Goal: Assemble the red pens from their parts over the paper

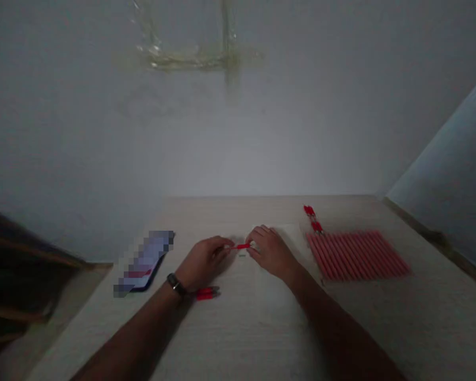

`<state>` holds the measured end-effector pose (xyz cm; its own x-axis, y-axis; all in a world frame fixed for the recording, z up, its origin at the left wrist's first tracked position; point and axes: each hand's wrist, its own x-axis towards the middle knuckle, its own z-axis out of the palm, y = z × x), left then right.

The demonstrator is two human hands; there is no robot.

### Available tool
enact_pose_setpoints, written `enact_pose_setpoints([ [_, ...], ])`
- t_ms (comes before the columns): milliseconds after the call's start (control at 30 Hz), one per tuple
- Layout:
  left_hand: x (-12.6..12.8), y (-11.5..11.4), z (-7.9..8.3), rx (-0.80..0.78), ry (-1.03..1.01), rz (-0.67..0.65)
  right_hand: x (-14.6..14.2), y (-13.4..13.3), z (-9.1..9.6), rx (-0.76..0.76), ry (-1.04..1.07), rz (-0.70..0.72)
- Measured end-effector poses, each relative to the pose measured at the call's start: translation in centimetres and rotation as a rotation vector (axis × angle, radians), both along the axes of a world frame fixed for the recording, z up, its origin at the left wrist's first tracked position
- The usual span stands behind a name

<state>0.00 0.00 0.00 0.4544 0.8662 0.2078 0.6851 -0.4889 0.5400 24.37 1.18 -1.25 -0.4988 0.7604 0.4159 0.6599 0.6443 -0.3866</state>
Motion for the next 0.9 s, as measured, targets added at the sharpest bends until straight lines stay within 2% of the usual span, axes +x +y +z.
enact_pose_setpoints([
  [200, 0.01, -0.17, 0.04, 0.029, 0.019, -0.004, -0.07, -0.12, 0.08, 0.002, 0.008, -0.005],
  [433, 0.22, -0.30, 0.42, 0.026, 0.035, -0.072, -0.43, -0.39, 0.02, -0.008, 0.023, 0.059],
  [700, 0.34, -0.39, 0.53, 0.034, 0.038, -0.065, -0.07, 0.03, -0.34, -0.029, -0.040, 0.087],
  [900, 0.44, -0.30, 0.38, 0.002, 0.008, -0.061, -0.16, -0.13, -0.21, -0.040, 0.012, 0.062],
])
